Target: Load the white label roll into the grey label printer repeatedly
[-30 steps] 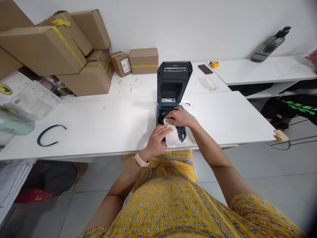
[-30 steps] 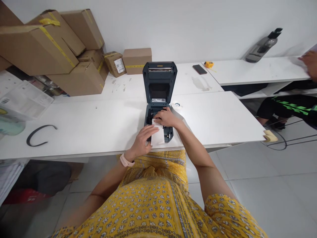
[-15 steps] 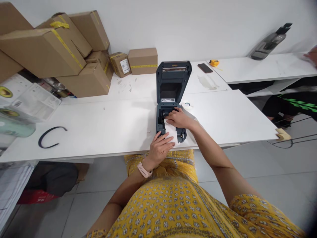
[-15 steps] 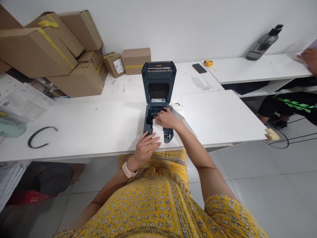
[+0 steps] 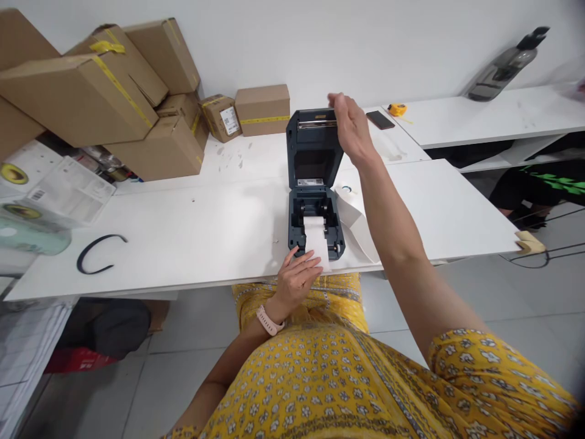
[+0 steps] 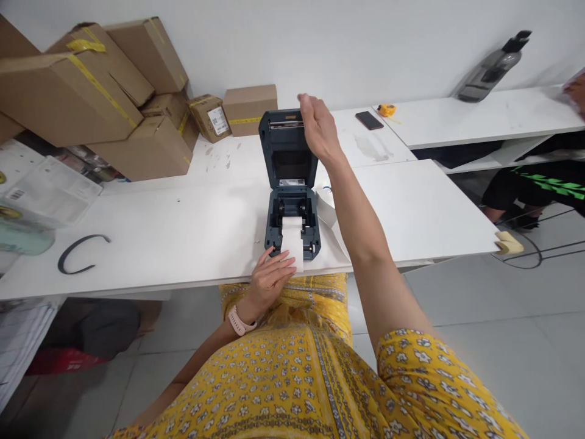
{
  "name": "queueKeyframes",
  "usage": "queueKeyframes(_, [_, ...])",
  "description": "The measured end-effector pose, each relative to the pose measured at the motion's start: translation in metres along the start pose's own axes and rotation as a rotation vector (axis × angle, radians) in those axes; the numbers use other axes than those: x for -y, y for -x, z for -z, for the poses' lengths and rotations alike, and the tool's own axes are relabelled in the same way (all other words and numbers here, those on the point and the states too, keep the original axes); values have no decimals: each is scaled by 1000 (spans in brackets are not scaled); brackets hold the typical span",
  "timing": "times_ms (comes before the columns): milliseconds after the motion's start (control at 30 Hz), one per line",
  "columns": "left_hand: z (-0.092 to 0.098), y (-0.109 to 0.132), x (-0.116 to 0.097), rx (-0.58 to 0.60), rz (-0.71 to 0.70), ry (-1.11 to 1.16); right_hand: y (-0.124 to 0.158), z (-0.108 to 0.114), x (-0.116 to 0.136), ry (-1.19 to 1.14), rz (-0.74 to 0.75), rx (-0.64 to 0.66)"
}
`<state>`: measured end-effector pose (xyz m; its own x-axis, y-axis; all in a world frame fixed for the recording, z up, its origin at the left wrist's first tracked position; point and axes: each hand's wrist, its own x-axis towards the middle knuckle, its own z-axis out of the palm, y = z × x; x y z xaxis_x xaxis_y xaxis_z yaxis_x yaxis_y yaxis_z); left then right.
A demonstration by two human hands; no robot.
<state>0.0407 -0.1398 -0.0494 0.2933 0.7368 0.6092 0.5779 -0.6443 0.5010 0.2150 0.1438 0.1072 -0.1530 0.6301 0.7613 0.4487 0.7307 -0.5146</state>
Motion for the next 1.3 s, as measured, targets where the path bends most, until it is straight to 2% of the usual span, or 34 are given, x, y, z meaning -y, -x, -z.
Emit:
queueKeyframes(67, [-1, 2, -3, -3, -1, -25, 9, 0, 6, 6, 0, 59])
queueKeyframes(100, [-2, 3, -4, -12, 1, -41, 20, 2, 16, 11, -9, 39])
queueKeyframes(200, [-7, 8, -5, -70, 28, -99, 76, 13, 58, 15, -68, -142])
queueKeyframes(267, [-12, 15, -4, -116, 62, -143, 122, 18, 82, 28, -92, -168])
queueKeyframes(333, [-17, 25, -2, -152, 88, -175, 167, 19, 94, 73, -131, -107])
queueKeyframes(433, [-26, 39, 2, -201, 88, -230, 222, 16, 95, 163, -181, 51])
queueKeyframes(567, [-36, 47, 12, -227, 44, -266, 263, 10, 90, 194, -213, 128])
queueKeyframes(767, [-37, 29, 40, -97, 98, -242, 287, -4, 84, 250, -290, 139])
queueKeyframes(933, [-31, 12, 55, -63, 99, -179, 292, -13, 76, 187, -204, 10])
queueKeyframes(1133, [-26, 2, 48, -193, -65, -244, 287, -21, 73, 42, -48, -196])
queueKeyframes(1300, [-24, -2, 45, -209, -82, -294, 290, -29, 68, 33, -73, -252])
